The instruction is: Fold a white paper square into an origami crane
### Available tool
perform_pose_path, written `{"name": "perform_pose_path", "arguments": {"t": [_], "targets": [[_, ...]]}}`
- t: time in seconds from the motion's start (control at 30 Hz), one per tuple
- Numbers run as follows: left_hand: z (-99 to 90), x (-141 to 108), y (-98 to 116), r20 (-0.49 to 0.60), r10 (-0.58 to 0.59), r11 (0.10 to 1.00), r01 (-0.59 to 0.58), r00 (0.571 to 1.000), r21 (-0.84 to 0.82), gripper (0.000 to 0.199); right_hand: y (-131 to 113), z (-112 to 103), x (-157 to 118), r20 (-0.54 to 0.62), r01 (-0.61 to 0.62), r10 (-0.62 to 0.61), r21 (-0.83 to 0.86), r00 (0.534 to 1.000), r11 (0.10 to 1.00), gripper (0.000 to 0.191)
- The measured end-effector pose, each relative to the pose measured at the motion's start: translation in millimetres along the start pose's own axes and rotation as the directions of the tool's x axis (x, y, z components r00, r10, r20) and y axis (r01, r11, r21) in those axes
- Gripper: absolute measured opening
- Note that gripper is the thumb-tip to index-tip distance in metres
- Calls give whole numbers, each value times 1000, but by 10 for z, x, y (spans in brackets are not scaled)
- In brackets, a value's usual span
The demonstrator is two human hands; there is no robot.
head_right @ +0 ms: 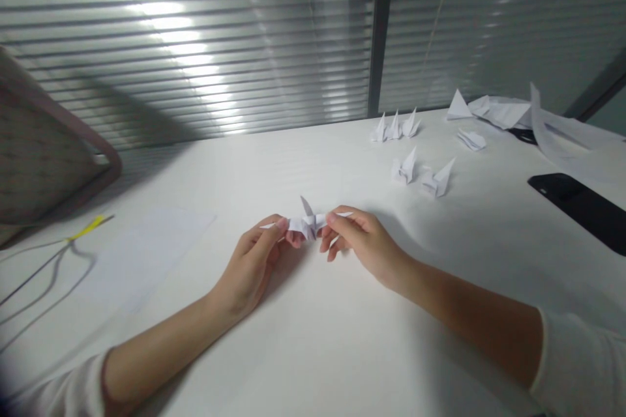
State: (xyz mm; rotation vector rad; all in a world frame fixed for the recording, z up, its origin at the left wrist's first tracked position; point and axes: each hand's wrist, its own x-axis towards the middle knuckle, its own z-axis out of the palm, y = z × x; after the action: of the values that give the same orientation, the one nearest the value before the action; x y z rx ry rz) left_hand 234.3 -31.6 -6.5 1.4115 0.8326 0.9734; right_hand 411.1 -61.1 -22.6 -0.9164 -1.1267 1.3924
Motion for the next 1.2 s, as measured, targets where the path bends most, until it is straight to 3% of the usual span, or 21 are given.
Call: {"name": "perform_pose_path", "arguments": {"t": [0.23, 0.57, 1.2], "targets": [[-2, -2, -16, 1, -20, 992, 20, 1000, -124, 28, 1, 4, 1, 9, -16, 15, 139, 1000, 990, 21], [10, 13, -11, 21, -75, 958, 78, 997, -275, 26, 3, 1, 10, -4, -45, 46, 201, 999, 979, 23], [17, 16, 12, 25, -135, 925, 135, 991, -356, 23, 8, 10, 21, -9, -74, 80, 295, 997, 953, 20]]}}
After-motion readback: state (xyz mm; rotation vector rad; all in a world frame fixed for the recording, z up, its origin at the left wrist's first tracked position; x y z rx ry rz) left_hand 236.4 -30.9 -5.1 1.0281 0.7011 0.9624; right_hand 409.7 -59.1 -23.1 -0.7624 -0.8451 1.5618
